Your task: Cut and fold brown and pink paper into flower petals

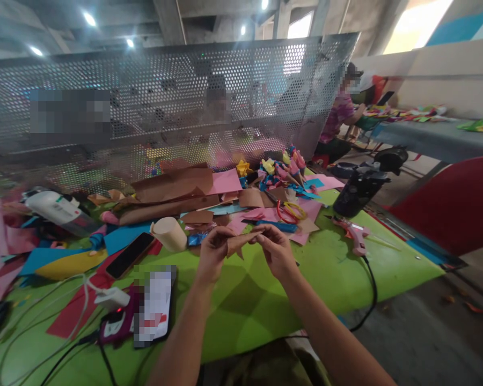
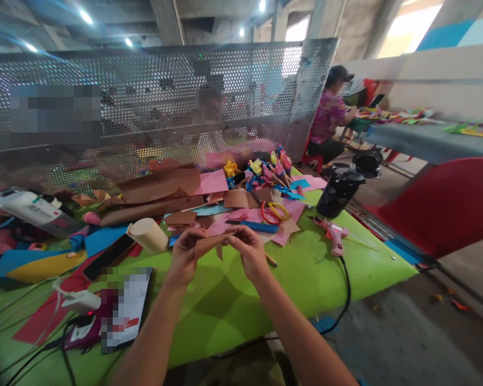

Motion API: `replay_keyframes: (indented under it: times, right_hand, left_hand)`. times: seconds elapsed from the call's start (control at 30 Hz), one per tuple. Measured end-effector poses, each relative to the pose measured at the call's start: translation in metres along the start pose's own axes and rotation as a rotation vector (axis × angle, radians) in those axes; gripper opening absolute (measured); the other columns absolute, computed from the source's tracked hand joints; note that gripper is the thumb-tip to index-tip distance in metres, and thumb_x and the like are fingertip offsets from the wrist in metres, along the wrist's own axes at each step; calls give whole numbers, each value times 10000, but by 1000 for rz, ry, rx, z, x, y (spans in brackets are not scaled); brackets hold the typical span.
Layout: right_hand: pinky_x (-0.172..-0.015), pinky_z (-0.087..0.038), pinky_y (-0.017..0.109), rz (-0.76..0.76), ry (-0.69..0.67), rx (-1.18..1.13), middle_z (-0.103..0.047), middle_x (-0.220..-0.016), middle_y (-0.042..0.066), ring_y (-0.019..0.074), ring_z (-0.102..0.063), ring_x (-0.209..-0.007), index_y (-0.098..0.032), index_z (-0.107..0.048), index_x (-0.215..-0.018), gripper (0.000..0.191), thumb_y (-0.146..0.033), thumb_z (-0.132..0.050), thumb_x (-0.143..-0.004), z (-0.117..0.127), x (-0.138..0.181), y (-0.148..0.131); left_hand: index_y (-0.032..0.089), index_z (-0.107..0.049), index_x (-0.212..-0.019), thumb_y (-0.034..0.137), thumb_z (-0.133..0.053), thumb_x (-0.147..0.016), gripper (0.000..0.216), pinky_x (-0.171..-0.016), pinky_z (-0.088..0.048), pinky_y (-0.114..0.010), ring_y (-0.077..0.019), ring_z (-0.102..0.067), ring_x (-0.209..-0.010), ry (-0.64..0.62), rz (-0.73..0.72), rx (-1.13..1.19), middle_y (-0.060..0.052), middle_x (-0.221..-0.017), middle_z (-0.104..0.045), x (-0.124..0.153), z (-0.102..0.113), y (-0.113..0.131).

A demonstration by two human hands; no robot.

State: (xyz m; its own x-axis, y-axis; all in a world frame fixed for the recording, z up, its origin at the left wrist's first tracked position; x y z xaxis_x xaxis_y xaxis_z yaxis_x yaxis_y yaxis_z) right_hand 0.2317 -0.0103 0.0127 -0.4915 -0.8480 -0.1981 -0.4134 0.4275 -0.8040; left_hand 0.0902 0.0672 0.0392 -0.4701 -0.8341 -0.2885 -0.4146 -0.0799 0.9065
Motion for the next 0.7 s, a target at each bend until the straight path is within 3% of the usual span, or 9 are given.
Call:
replay_keyframes:
  times: [0.7]
  right_hand:
    - [-635,-536,268,-6,9,-32,-701,-743,-6,136,-625,-627,-232,-739,-798,280,-366,-902,-615,0,1,-1]
  left_hand:
    - [188,-679,-704,357,-893,-596,293,-686,-471,-248,-150,-594,-736,-10,71,39,-8,-757,-653,2,-4,-4]
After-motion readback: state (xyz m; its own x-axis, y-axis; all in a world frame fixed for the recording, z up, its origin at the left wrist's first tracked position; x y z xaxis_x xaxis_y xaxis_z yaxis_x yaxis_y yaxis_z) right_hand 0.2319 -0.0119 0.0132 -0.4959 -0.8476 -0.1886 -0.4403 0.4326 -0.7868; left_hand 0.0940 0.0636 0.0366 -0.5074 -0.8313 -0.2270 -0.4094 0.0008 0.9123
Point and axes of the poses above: each hand's wrist, its own x-axis away from the middle knuckle, its own z-axis out of the back of the hand, y = z × x, the point moved 8 cm from there along -x, towards the middle knuckle
